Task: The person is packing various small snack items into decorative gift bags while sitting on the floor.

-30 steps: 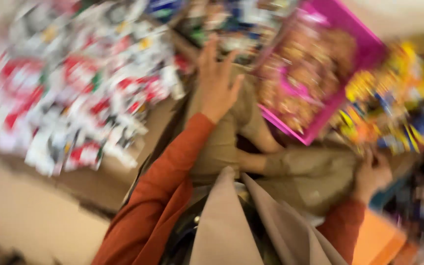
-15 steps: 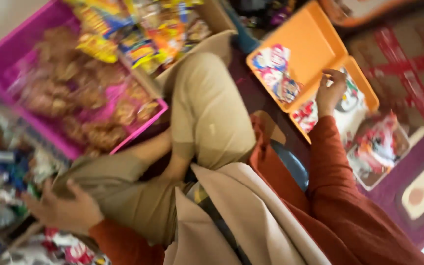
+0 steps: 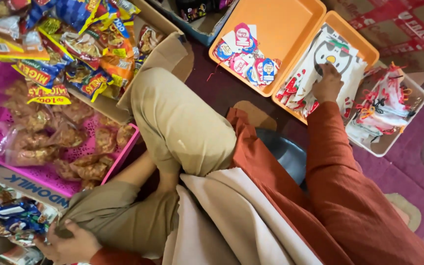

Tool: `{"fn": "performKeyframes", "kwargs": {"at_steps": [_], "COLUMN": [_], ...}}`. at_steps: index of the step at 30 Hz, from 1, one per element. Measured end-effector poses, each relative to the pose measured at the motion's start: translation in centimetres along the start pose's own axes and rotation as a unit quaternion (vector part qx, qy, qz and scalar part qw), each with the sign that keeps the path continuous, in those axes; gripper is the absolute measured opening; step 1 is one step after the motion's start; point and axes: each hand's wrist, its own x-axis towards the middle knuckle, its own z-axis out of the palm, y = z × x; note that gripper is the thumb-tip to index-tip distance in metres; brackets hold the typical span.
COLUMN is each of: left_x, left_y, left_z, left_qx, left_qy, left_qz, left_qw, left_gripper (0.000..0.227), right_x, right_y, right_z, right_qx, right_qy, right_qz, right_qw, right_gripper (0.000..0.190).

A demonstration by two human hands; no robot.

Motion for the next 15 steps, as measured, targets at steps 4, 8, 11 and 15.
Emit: {"fn": "performKeyframes", "kwargs": {"at_steps": [4, 8, 11, 15], "left_x": [0.1, 0.1, 0.8, 2.6], "left_y": [0.1, 0.4, 4.0, 11.9], "left_z": [-0.2, -0.7, -3.4, -5.9], "left_qx": [0.028, 0.036, -0.018, -0.034], "left_qy": [-0.014, -0.040, -0.055, -0.018], "left_qz": [0.001, -0.017, -0.008, 0.053], "left_qw": [1.000, 0.998, 0.998, 0.998], "left_gripper": [0.027, 0.024, 0.032, 0.038], "right_x": [0.9, 1.7, 1.7, -0.9], "right_y": [0.4, 0.4, -3.2, -16.5], "right_z": [-0.3, -2.1, -5.2, -12.2], "right_qx": [-0.017, 0.040, 0.153, 0.267], "right_qy": [0.094, 0.176, 0.196, 0.164], "right_qz": [-0.052, -0.068, -0.096, -0.176], "right_qw": [0.994, 0.981, 0.964, 0.933], "right_gripper": [0.033, 0.011, 0.028, 0.011]}}
